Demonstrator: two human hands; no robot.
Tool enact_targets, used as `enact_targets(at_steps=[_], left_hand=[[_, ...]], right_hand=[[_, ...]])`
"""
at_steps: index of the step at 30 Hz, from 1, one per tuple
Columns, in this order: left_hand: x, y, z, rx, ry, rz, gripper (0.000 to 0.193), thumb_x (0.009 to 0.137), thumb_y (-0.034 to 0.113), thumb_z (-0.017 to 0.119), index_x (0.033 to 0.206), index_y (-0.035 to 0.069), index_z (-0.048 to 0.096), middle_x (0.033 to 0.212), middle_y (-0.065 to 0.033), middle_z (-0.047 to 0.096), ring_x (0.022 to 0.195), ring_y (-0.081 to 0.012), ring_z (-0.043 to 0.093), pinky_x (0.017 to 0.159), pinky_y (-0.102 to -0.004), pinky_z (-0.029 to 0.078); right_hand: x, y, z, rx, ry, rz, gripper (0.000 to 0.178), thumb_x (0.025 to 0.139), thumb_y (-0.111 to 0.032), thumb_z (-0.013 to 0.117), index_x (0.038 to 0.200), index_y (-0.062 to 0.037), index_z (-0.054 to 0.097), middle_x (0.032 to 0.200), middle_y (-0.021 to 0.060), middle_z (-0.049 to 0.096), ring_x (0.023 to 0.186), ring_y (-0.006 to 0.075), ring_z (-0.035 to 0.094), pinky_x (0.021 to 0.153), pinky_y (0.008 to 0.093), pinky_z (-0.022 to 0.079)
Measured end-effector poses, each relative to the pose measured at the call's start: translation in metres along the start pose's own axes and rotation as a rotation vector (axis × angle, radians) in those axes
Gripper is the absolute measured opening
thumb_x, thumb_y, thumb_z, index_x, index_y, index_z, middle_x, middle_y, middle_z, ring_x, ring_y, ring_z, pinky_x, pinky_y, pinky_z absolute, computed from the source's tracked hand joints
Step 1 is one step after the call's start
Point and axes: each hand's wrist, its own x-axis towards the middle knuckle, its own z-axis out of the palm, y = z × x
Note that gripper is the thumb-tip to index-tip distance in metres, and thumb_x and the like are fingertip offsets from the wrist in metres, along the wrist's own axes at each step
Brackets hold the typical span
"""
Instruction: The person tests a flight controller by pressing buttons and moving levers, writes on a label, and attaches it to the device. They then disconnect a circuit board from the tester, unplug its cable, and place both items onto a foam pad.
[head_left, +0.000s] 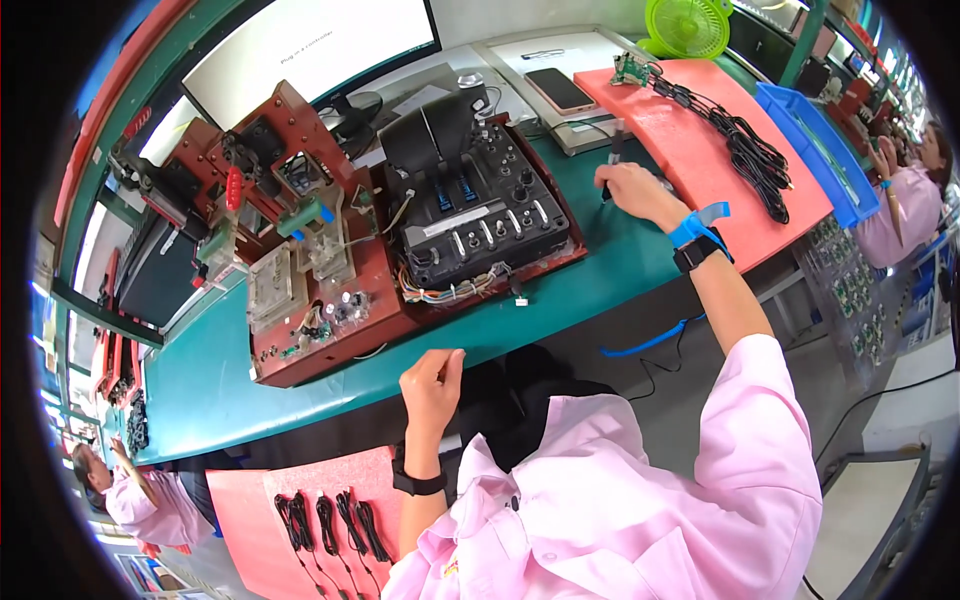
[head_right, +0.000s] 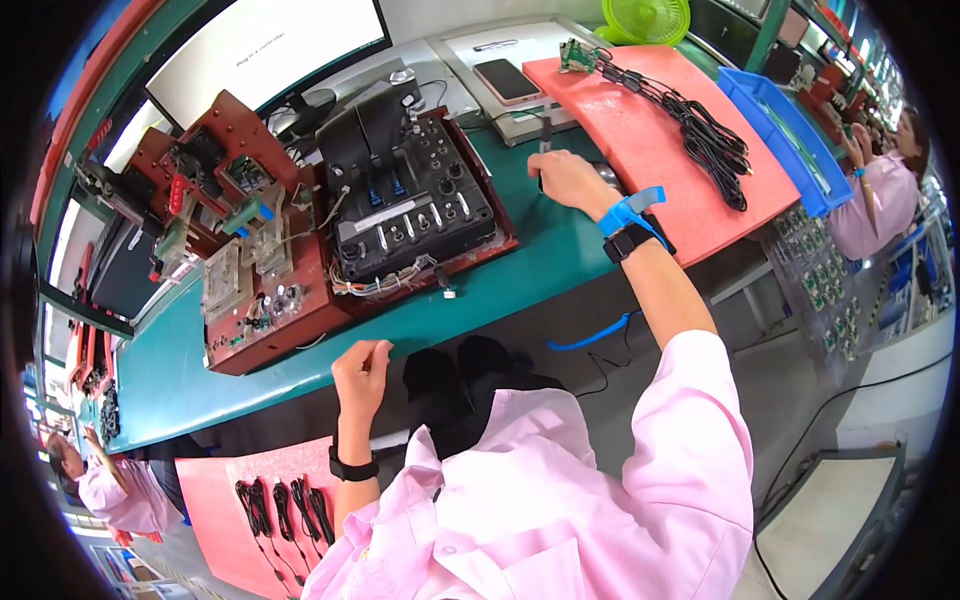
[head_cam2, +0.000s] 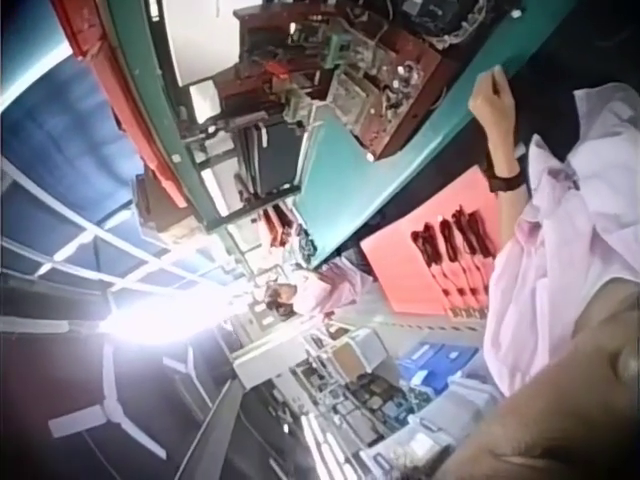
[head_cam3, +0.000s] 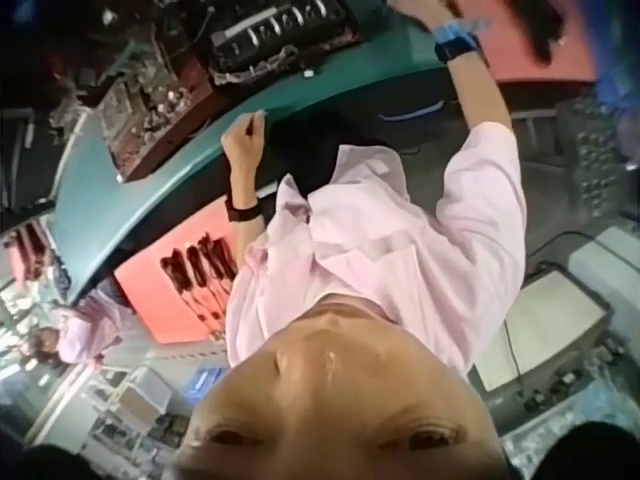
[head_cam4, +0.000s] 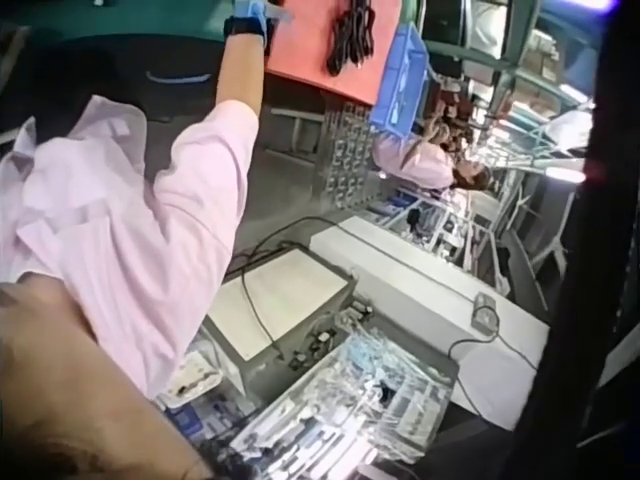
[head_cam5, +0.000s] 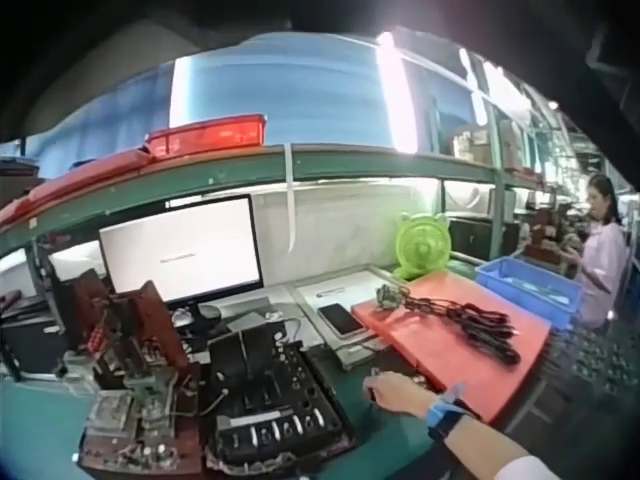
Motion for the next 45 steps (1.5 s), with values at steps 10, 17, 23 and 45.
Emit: enact_targets(at_steps=[10, 17, 23, 45], left_hand=[[0.016, -0.003, -0.006, -0.093, -0.16, -0.095, 0.011, 0.077, 0.006, 0.056, 0.072, -0.002, 0.061, 0.057, -0.0082, 0.057, 0.049, -0.0122, 0.052, 0.046, -0.0232, 0.039], [0.024, -0.002, -0.025, -0.216, -0.377, -0.19, 0.012, 0.076, 0.006, 0.054, 0.072, -0.001, 0.062, 0.06, -0.0095, 0.059, 0.051, -0.0154, 0.056, 0.049, -0.0244, 0.043], [0.027, -0.01, -0.03, -0.273, -0.397, -0.199, 0.012, 0.075, 0.006, 0.054, 0.07, -0.001, 0.061, 0.062, -0.0105, 0.06, 0.051, -0.0176, 0.057, 0.05, -0.025, 0.044], [0.023, -0.014, -0.018, -0.29, -0.26, -0.071, 0.014, 0.079, 0.009, 0.054, 0.07, -0.001, 0.061, 0.058, -0.007, 0.058, 0.048, -0.0105, 0.051, 0.044, -0.0217, 0.037]], right_hand=[[0.072, 0.001, -0.023, 0.001, -0.14, -0.044, 0.016, 0.069, -0.003, 0.044, 0.073, -0.002, 0.06, 0.079, 0.0148, 0.06, 0.077, 0.0295, 0.057, 0.068, 0.0375, 0.044], [0.129, 0.017, -0.045, 0.054, -0.053, 0.18, 0.018, 0.072, -0.007, 0.044, 0.078, -0.0015, 0.061, 0.081, 0.0142, 0.061, 0.076, 0.028, 0.057, 0.068, 0.0359, 0.045], [0.082, -0.03, -0.029, -0.072, 0.12, 0.13, 0.019, 0.074, -0.008, 0.045, 0.082, -0.0029, 0.061, 0.081, 0.0121, 0.061, 0.076, 0.0276, 0.057, 0.067, 0.0361, 0.045], [0.026, 0.114, -0.1, -0.469, -0.081, 0.584, 0.024, 0.074, -0.015, 0.051, 0.091, -0.001, 0.06, 0.088, 0.0183, 0.061, 0.082, 0.0341, 0.058, 0.074, 0.0402, 0.046]])
